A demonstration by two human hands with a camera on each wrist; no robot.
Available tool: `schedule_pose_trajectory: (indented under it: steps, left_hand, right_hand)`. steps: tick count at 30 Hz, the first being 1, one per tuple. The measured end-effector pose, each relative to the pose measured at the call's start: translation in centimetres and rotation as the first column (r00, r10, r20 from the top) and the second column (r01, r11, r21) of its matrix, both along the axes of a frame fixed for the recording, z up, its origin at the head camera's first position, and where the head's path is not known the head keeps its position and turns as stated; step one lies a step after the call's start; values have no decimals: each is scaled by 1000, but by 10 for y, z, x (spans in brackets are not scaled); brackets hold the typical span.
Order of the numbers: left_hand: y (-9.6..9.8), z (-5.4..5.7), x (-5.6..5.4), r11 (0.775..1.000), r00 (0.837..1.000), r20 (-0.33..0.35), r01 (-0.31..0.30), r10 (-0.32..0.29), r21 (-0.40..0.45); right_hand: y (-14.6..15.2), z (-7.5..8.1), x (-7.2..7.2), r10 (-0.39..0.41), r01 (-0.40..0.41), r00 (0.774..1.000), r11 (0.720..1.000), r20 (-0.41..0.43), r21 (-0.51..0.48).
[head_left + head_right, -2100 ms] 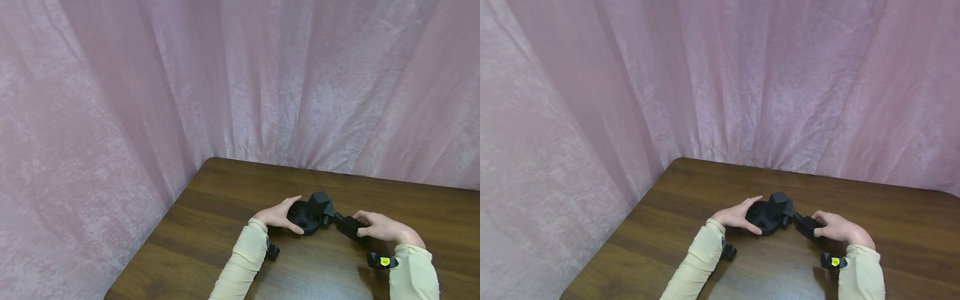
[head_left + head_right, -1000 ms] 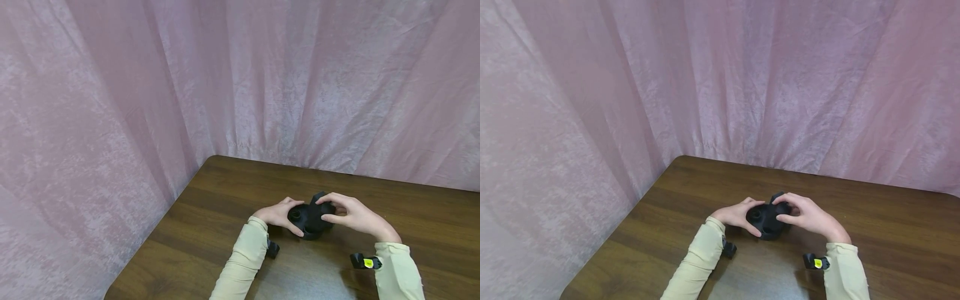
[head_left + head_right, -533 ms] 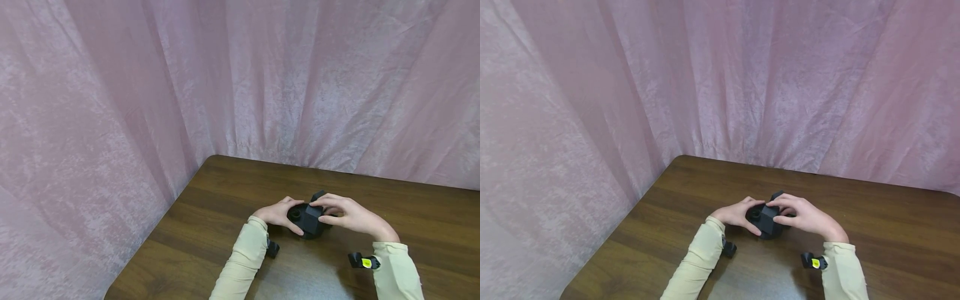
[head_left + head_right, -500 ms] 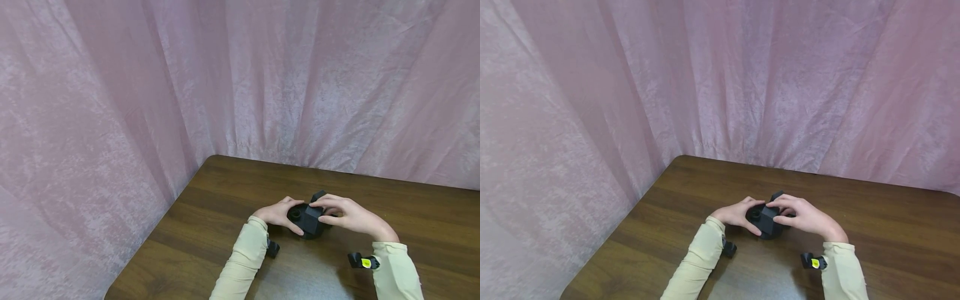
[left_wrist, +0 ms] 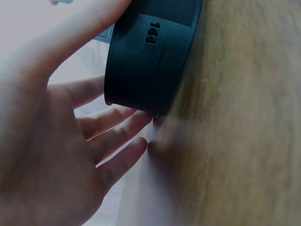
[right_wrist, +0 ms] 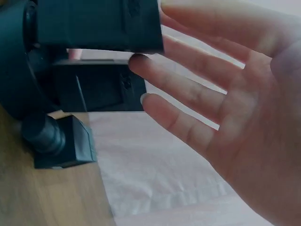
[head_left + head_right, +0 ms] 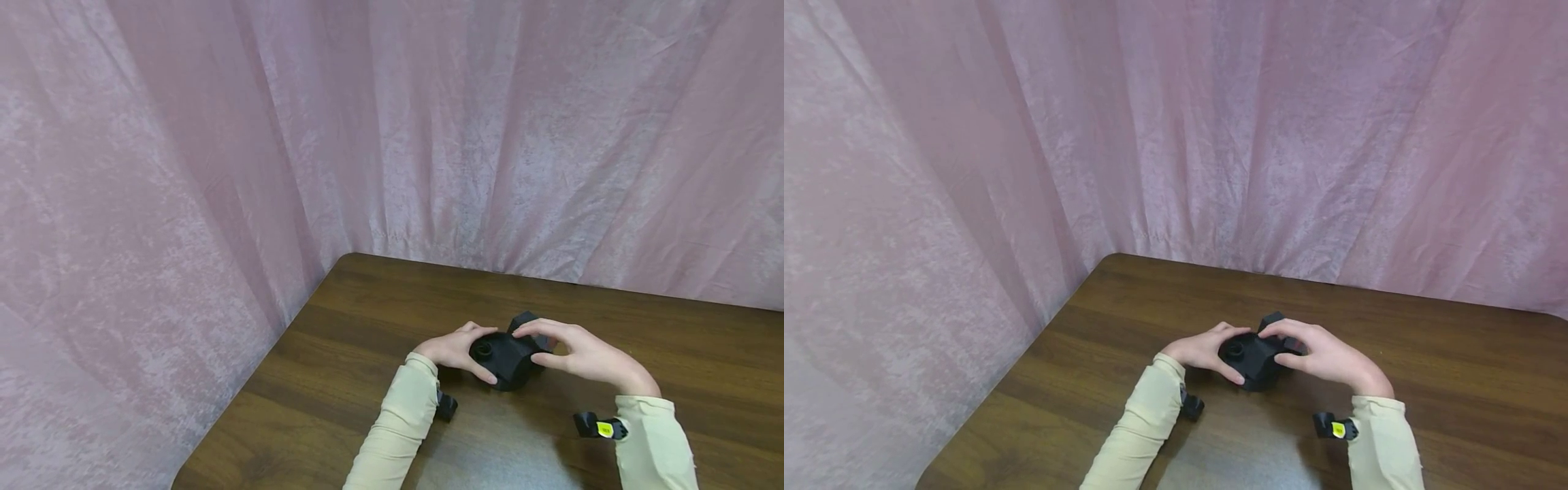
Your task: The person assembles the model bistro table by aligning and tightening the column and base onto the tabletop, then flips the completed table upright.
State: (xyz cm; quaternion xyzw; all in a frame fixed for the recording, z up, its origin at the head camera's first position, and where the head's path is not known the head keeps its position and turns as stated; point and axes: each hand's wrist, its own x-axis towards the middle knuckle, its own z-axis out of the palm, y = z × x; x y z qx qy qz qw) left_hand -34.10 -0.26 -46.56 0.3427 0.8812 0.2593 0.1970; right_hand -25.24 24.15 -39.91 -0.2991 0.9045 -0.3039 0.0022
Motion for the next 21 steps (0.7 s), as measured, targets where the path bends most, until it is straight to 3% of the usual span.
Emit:
schedule_pose_trajectory:
  steps: [4,11,21]
  left_hand:
    - [-1,2,1,1000,1000,7,-10,10,-1]
    - [-2,4,2,1000,1000,19,-11,11,-6]
    - [1,3,2,1000,1000,16,-11,11,-5]
  right_hand:
    - [6,3,1,7,-7,999,1000,33,-1]
    - [4,3,-1,121,-116,985,992,120,-48]
    - [-10,-3,-3,151,-152,986,988,-75,-10]
